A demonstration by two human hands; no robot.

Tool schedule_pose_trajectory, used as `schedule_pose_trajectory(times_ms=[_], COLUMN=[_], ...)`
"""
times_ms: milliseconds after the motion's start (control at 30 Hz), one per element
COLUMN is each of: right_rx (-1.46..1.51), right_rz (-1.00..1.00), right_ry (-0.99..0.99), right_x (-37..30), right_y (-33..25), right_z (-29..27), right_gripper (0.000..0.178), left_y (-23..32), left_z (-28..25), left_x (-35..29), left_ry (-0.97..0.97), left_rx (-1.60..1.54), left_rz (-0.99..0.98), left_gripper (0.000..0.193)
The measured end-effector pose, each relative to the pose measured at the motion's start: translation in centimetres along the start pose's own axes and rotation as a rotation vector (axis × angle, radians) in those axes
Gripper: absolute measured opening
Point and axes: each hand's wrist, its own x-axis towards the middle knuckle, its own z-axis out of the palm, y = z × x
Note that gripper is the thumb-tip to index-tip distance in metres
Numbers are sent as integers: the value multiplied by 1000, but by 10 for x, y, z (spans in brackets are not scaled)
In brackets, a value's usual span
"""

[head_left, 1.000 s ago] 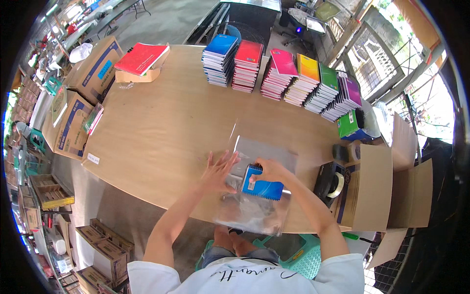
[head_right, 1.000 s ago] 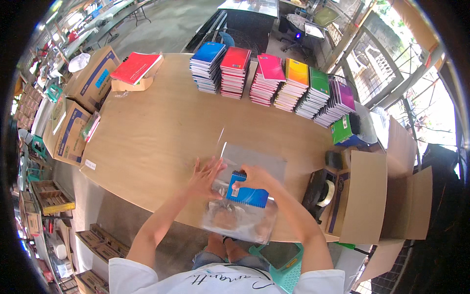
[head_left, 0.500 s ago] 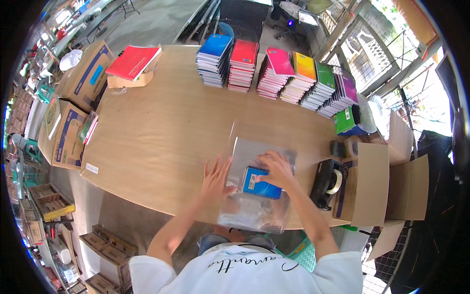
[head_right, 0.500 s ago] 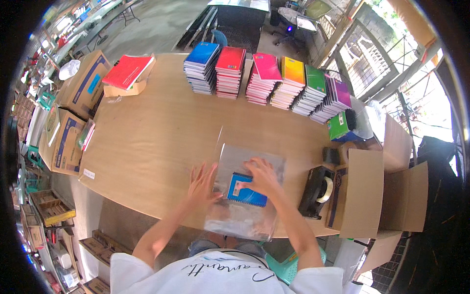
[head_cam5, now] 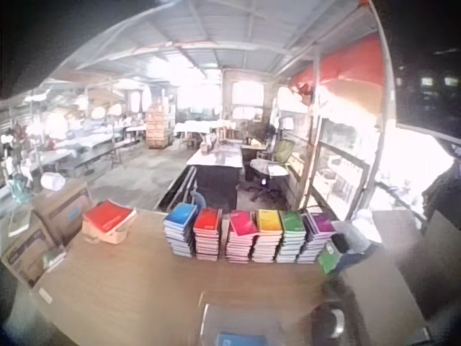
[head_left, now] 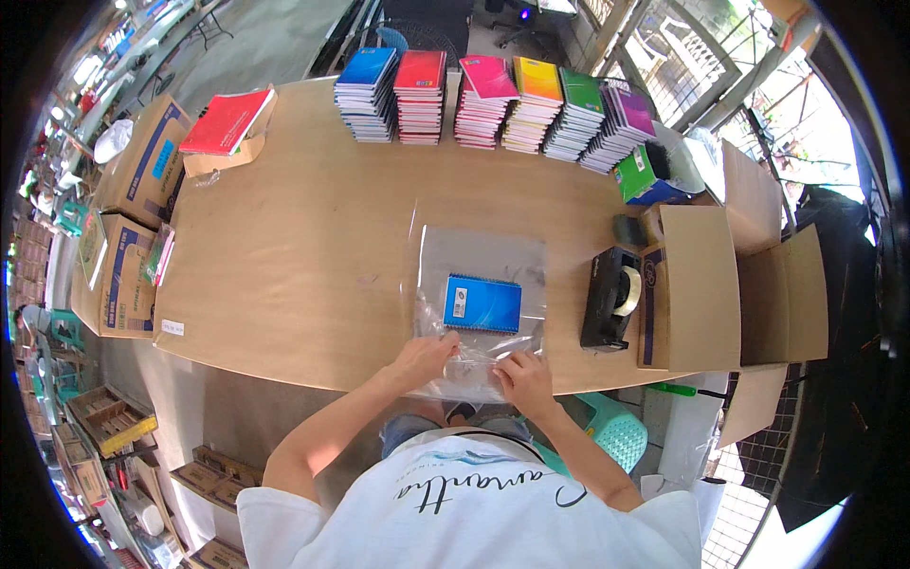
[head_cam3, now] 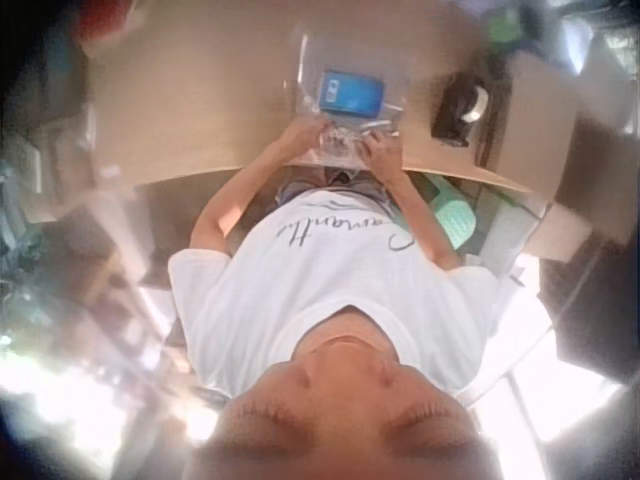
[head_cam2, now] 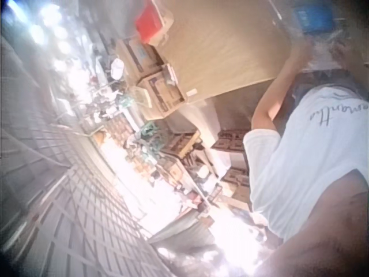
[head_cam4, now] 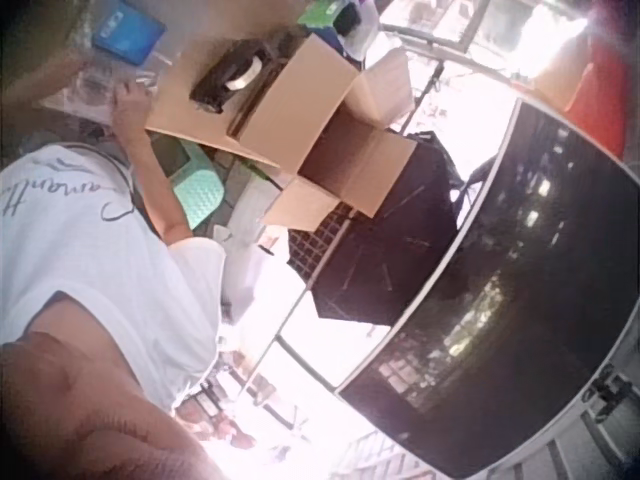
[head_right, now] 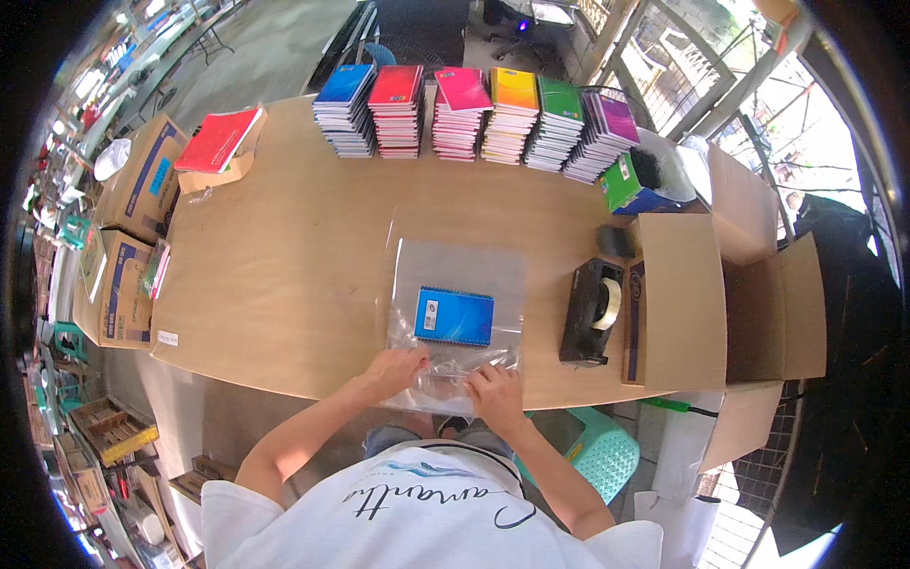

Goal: The person selects several colorful notebooks from a table, stacks them, places the stack into a plastic bag, and then puts the bagged stack into a cardboard box.

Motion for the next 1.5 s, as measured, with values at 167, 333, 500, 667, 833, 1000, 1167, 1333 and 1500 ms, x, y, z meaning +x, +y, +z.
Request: schedule_pose_trajectory(times_ms=[167, 333, 500, 667, 833, 1000, 1167, 1333, 1500], right_rx=[-37, 199, 730, 648, 342, 290, 254, -16, 43], right_rz=[-27, 160, 386, 381, 163, 248, 159, -69, -147], right_ry=[80, -110, -458, -649, -248, -697, -723, 152, 259], right_x=[12, 42, 102, 129, 177, 207, 200, 186, 192], right_y=[2, 43, 100, 147, 132, 86, 87, 110, 103], right_z=[-24, -57, -63, -38, 17, 11, 10, 46, 34], right_gripper=[10, 11, 24, 27, 43, 51, 43, 6, 3], left_y=[39, 27, 49, 64, 65, 71, 75, 76, 71], left_z=[-32, -72, 3, 35, 37, 36, 45, 48, 54], left_x=[-11, 10, 6, 28, 34, 24, 8, 8, 10], left_ry=[102, 483, 553, 354, 379, 364, 326, 345, 387], left_rx=[175, 276, 149, 316, 276, 255, 218, 187, 181], left_rz=[229, 32, 436, 87, 61, -1, -38, -46, -49], left_gripper=[25, 22, 48, 77, 74, 74, 75, 74, 74])
